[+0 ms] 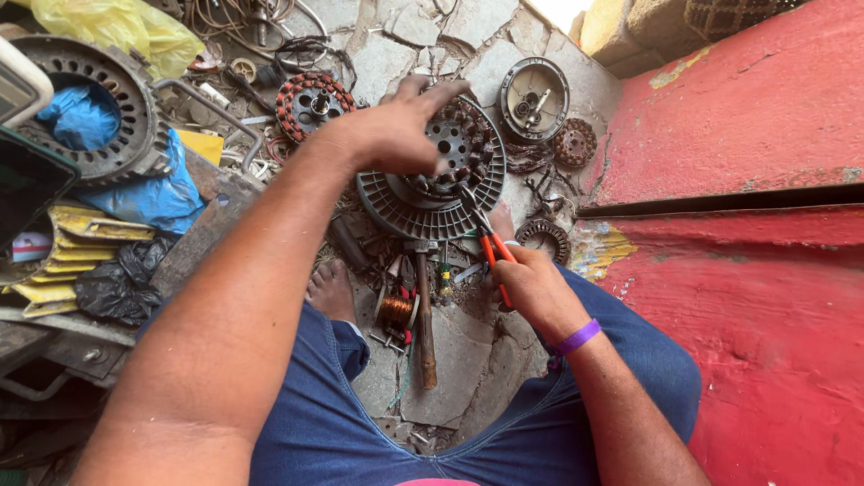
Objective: The person sits on the floor and uses pliers to pull and remove copper wire coils from a motor stator. They repeatedly grip the wire with the pliers and pull it out of the stator slots, discarding the removed wire onto the floor.
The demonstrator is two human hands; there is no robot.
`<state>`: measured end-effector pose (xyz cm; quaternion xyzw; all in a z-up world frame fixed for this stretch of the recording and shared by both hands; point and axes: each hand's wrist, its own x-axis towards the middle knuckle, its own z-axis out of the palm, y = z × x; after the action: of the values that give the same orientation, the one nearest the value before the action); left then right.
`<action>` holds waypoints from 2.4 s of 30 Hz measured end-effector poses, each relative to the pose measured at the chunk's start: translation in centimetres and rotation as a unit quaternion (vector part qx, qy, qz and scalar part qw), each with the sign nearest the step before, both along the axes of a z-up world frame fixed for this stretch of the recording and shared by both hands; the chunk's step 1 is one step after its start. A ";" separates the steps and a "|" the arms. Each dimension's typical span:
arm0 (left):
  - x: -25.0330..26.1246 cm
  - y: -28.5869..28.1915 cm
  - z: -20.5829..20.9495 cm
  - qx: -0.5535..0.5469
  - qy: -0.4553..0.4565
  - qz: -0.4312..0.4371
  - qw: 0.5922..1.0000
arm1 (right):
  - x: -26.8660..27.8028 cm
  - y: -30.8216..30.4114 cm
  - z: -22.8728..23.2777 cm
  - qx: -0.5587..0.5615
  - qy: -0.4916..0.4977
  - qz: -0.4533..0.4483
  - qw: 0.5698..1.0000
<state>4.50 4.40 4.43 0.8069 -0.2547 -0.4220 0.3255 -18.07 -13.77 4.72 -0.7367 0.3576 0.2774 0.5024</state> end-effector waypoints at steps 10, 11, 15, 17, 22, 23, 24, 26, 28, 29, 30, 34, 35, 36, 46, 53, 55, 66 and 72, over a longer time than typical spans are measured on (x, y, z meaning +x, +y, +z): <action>-2.0 0.2 0.5 0.103 -0.056 -0.081 0.990 | 0.5 0.5 1.0 0.061 0.034 -0.069 0.995; -2.1 0.1 0.1 0.099 -0.063 -0.079 0.990 | 0.5 0.5 1.1 0.074 0.035 -0.078 0.994; -2.1 -0.2 -1.1 0.093 -0.088 -0.064 0.990 | 0.4 0.3 0.8 0.057 0.042 -0.065 0.995; -2.4 -0.3 -1.3 0.089 -0.089 -0.056 0.990 | 0.4 0.2 0.4 0.064 0.029 -0.073 0.995; -2.5 -0.4 -1.3 0.079 -0.089 -0.054 0.991 | 0.5 0.7 0.3 -0.086 0.008 0.050 0.995; -2.5 -0.5 -1.3 0.083 -0.083 -0.054 0.992 | 0.5 0.8 0.5 -0.109 0.003 0.070 0.992; -2.5 -0.5 -1.4 0.088 -0.076 -0.053 0.992 | 0.6 0.9 0.6 -0.112 0.010 0.072 0.991; -2.6 -0.6 -1.5 0.089 -0.072 -0.050 0.992 | 0.8 1.0 0.8 -0.116 0.024 0.076 0.990; -2.5 -0.8 -1.7 0.083 -0.080 -0.047 0.992 | 0.8 1.1 0.5 -0.098 0.045 0.045 0.993; -2.6 -0.9 -1.7 0.082 -0.076 -0.045 0.993 | 0.8 1.1 0.2 -0.088 0.054 0.030 0.994; -2.6 -0.9 -1.7 0.083 -0.075 -0.044 0.993 | 0.6 1.3 -0.3 -0.087 0.013 0.048 0.995; -2.7 -0.8 -1.2 0.075 -0.064 -0.038 0.994 | -0.4 1.8 -2.4 -0.102 -0.064 0.058 0.991; -2.8 -0.8 -1.1 0.077 -0.058 -0.039 0.995 | -0.6 2.0 -2.9 -0.112 -0.060 0.047 0.991; -2.7 -0.7 -0.9 0.079 -0.055 -0.039 0.995 | -0.7 2.2 -3.3 -0.110 -0.086 0.043 0.989; -2.6 -0.7 -0.5 0.090 -0.041 -0.035 0.995 | -0.8 2.0 -3.4 -0.120 -0.037 0.037 0.991; -2.5 -0.9 -0.3 0.092 -0.033 -0.031 0.995 | 3.5 -2.0 1.2 -0.065 0.191 0.055 0.978; -2.6 -1.0 -0.4 0.085 -0.039 -0.030 0.995 | 5.3 -1.8 3.2 -0.069 0.233 0.063 0.968; -2.5 -1.4 -1.5 0.077 -0.026 -0.020 0.996 | 5.8 0.2 4.2 -0.083 0.228 0.047 0.969; -2.6 -1.6 -1.4 0.077 -0.030 -0.030 0.996 | 2.2 0.6 0.8 -0.108 0.111 0.051 0.987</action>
<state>1.90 2.81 3.02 0.8338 -0.2552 -0.4255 0.2419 -15.85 -13.17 5.49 -0.7682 0.4014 0.3426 0.3625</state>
